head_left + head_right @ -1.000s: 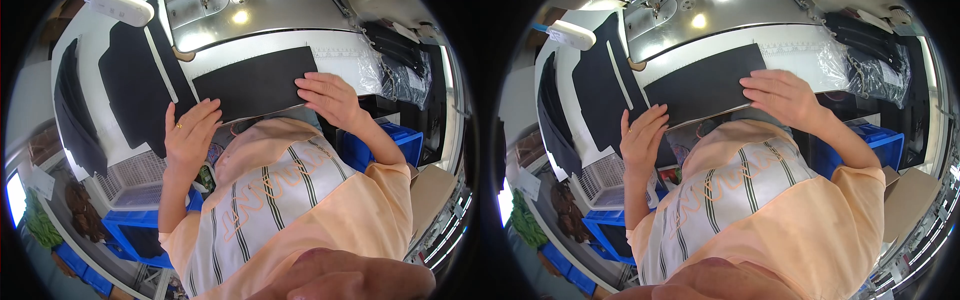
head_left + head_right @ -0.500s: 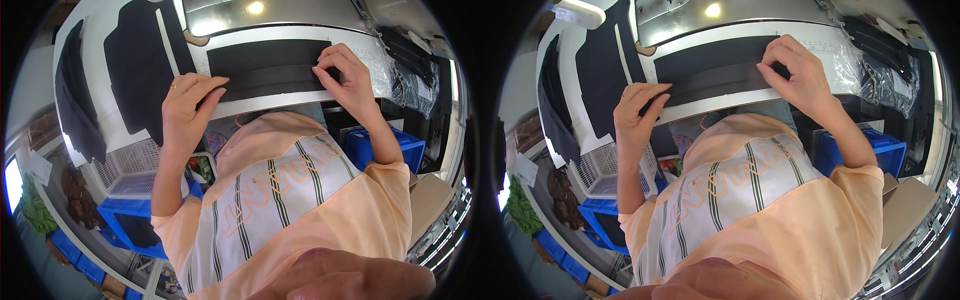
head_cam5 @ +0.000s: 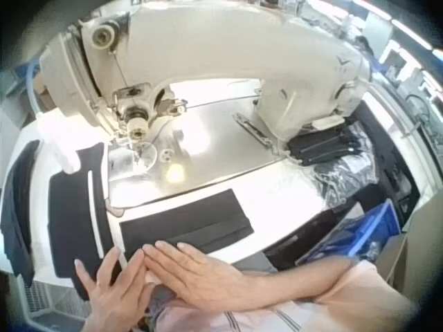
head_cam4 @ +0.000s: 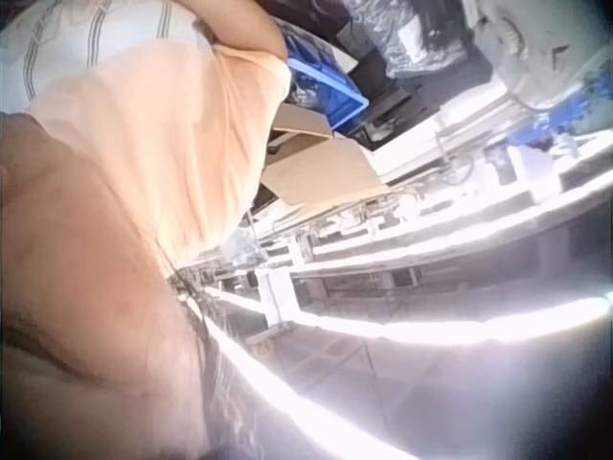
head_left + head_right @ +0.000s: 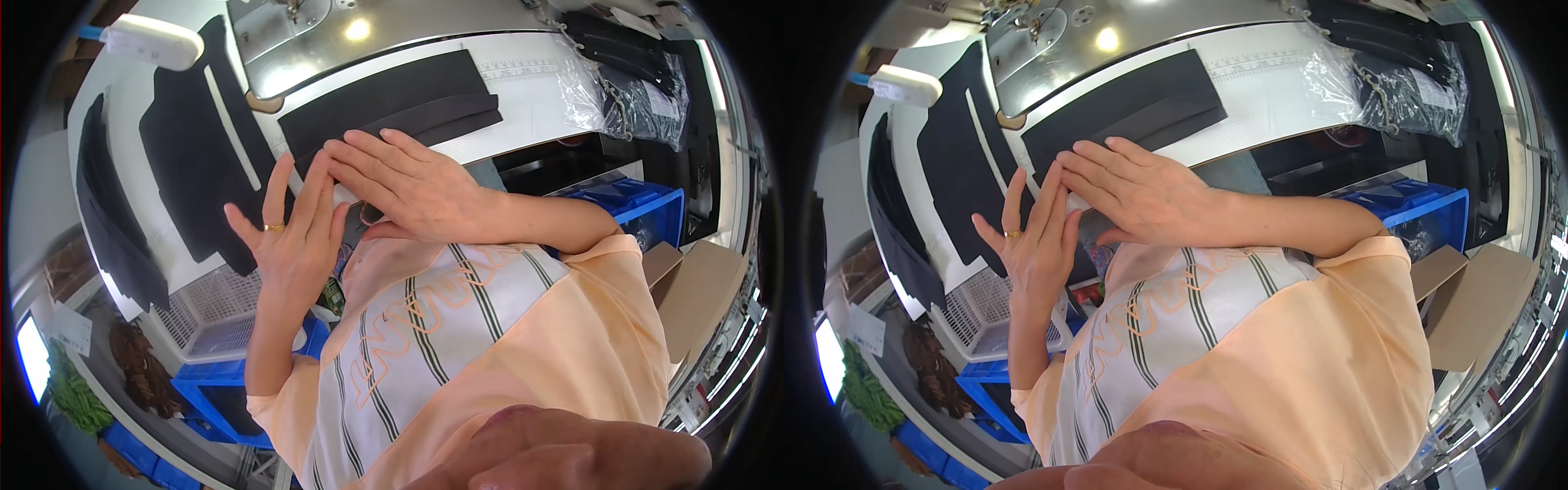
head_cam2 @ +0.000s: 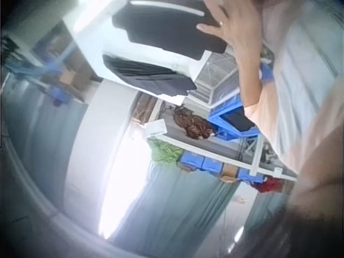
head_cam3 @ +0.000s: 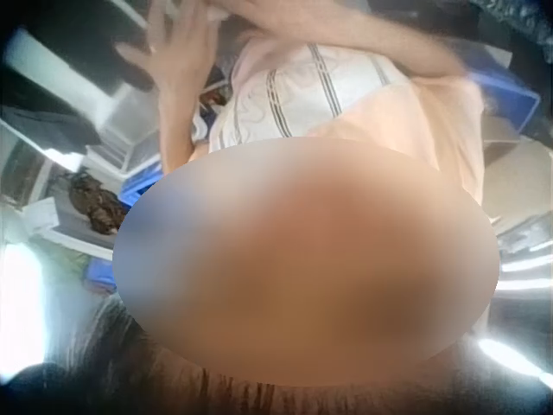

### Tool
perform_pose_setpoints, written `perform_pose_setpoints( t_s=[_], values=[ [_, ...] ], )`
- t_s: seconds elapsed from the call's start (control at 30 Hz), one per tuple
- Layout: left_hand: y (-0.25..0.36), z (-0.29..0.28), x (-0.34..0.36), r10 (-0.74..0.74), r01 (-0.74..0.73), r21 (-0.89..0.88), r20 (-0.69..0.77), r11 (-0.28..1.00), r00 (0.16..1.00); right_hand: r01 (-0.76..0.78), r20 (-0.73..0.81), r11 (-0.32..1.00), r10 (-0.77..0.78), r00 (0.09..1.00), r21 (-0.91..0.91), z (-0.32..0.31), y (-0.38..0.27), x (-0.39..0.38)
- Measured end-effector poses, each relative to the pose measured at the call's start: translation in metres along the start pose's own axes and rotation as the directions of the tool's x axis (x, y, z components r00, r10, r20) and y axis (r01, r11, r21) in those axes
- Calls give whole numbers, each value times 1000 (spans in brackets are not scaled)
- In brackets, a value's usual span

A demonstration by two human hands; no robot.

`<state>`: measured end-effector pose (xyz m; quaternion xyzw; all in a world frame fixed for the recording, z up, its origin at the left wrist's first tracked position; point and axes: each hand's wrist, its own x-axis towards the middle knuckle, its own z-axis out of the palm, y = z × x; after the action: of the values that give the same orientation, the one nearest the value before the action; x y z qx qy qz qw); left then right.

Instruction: Sewing a zipper and assembling components of a black leather or heavy fabric bag using an industrial sewing machine.

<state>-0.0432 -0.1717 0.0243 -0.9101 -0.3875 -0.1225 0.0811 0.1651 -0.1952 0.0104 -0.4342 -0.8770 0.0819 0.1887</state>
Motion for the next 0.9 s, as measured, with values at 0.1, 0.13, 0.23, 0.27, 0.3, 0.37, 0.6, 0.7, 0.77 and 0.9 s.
perform_pose_setpoints(
  t_s=[0.1, 0.13, 0.23, 0.27, 0.3, 0.37, 0.6, 0.7, 0.77, 0.9],
  values=[
    [2, -1, -9, -42, 42, -5, 63, 999, 997, -97, 30, 994, 99, 995, -54, -25, 27, -39],
    [3, -1, -9, -82, 83, -10, 80, 997, 993, -160, 4, 982, 162, 987, -102, -32, 40, -56],
    [6, 0, -11, -74, 70, 46, 92, 996, 993, -201, -72, 958, 190, 979, -203, -51, 68, -85],
    [7, 1, -8, -81, 78, 34, 76, 996, 994, -205, -106, 952, 185, 977, -228, -53, 72, -89],
    [8, 2, -6, -65, 64, 25, 68, 998, 996, -219, -111, 946, 198, 974, -239, -52, 75, -91],
    [12, 2, 2, -160, 151, 106, 86, 983, 983, -46, -270, 970, -21, 963, -240, -44, 82, -98],
    [15, 18, 37, -225, 228, 64, -52, 972, 973, 221, -227, 964, -185, 956, 146, -40, 40, -82],
    [19, 17, 37, -270, 270, 7, -36, 963, 962, 164, -227, 977, -130, 965, 139, -75, 58, -90],
    [17, 14, 38, -276, 277, -11, 21, 961, 961, -104, -316, 986, 59, 947, -128, -111, 94, -115],
    [-2, 19, 63, -151, 146, 79, 70, 986, 986, -559, -383, 662, 411, 828, -499, -178, 182, -164]
  ],
)
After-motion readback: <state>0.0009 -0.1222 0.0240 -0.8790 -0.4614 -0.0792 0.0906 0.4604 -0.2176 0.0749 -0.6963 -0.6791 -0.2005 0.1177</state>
